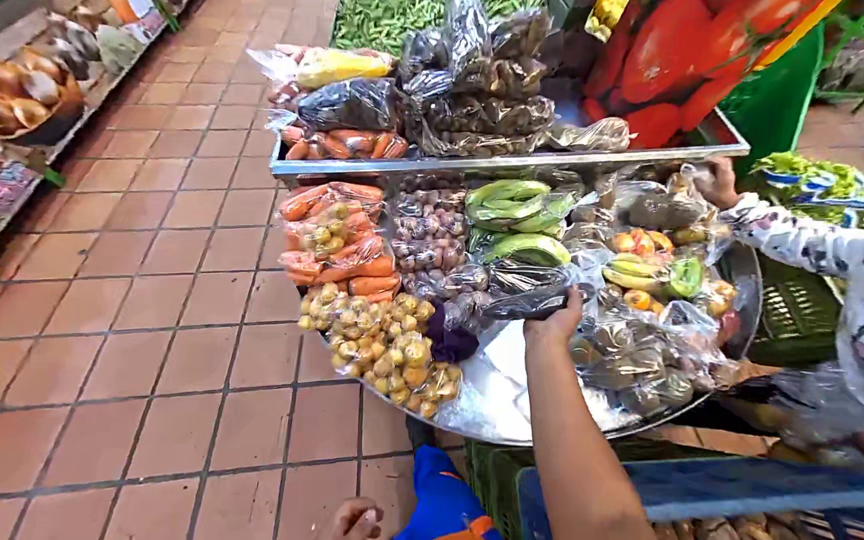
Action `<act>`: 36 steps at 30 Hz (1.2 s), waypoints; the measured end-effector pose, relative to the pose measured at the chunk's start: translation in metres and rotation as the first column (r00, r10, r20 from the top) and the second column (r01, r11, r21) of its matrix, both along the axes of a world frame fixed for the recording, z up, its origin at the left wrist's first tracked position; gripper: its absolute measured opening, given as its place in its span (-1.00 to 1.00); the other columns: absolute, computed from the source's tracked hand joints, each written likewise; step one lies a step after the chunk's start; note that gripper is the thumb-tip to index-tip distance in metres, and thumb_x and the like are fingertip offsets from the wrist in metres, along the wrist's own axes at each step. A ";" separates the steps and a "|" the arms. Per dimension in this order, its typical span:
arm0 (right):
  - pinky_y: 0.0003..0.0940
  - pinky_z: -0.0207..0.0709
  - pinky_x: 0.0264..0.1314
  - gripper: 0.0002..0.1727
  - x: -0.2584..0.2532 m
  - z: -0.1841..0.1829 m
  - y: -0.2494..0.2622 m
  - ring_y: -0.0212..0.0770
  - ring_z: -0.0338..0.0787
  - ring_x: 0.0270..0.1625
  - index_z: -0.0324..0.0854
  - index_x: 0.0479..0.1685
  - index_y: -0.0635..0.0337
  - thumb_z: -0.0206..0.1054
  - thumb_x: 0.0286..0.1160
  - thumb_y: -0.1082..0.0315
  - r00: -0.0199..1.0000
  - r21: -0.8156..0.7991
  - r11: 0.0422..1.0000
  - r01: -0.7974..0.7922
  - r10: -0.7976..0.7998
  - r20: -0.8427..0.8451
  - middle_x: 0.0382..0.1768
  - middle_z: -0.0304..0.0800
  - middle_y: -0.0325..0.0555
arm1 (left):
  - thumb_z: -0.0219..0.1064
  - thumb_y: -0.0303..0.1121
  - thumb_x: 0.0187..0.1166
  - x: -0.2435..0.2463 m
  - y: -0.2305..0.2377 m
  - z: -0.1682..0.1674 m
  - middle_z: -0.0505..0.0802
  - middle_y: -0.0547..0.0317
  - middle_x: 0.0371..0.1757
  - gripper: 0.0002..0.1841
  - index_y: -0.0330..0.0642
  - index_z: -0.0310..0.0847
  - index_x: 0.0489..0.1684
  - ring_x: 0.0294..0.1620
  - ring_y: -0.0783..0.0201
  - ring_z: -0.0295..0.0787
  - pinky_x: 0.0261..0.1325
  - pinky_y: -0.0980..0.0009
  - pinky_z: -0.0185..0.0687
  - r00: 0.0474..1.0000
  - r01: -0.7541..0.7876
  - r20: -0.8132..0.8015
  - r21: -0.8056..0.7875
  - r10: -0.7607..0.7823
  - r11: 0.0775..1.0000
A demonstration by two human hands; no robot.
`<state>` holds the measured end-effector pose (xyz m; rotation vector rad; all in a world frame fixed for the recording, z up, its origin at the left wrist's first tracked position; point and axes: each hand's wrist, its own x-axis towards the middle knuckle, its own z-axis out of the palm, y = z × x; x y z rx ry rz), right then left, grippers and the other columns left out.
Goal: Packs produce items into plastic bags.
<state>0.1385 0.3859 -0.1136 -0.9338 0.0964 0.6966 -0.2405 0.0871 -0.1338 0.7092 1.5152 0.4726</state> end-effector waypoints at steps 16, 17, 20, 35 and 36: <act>-0.08 0.80 0.03 -0.55 0.098 0.037 -0.093 -0.27 0.86 0.03 0.57 0.23 -0.07 -0.11 0.82 -0.09 0.994 -0.116 0.993 -0.004 0.016 0.107 -0.05 0.84 -0.23 | 0.53 -0.16 0.37 0.382 0.308 -0.086 0.28 -0.44 0.75 0.02 -0.37 0.00 0.84 0.71 -0.42 0.25 0.49 -0.42 0.39 0.482 0.812 -0.547 -0.014 -0.684 0.584; -0.07 0.82 0.01 -0.56 0.102 0.037 -0.097 -0.26 0.88 0.01 0.59 0.21 -0.06 -0.08 0.81 -0.08 0.994 -0.102 0.995 0.002 0.009 0.107 -0.06 0.85 -0.20 | 0.50 -0.22 0.39 0.384 0.311 -0.086 0.44 -0.42 0.64 -0.08 -0.36 0.11 0.79 0.61 -0.39 0.41 0.42 -0.36 0.51 0.490 0.797 -0.543 -0.039 -0.682 0.603; -0.08 0.82 -0.01 -0.63 0.105 0.033 -0.090 -0.26 0.88 -0.02 0.59 0.16 -0.05 -0.02 0.78 -0.02 0.996 -0.031 0.999 -0.017 0.020 0.088 -0.09 0.85 -0.20 | 0.33 -0.21 0.54 0.369 0.319 -0.073 0.80 -0.29 0.26 -0.52 -0.31 0.58 0.37 0.32 -0.25 0.74 0.28 -0.30 0.62 0.434 0.838 -0.424 -0.135 -0.795 0.529; 0.18 0.64 0.42 0.20 0.052 -0.058 0.027 0.13 0.60 0.52 -0.26 0.89 -0.03 0.63 0.34 0.25 0.991 -0.386 0.914 0.127 -0.134 0.010 0.62 0.40 0.19 | 0.58 -0.15 0.24 0.033 0.336 0.131 0.92 0.15 -0.18 -0.61 -0.10 0.81 0.01 -0.18 0.24 0.88 -0.04 0.13 0.83 0.729 0.659 -0.210 -0.043 -0.651 0.751; 0.17 0.63 0.43 0.25 0.046 -0.068 0.031 0.16 0.59 0.52 -0.27 0.89 0.01 0.68 0.27 0.27 0.991 -0.429 0.894 0.129 -0.135 0.017 0.62 0.37 0.23 | 0.55 -0.23 0.22 0.014 0.339 0.137 0.92 0.14 -0.20 -0.62 -0.14 0.78 0.01 -0.21 0.26 0.89 -0.08 0.19 0.85 0.788 0.585 -0.226 -0.017 -0.573 0.811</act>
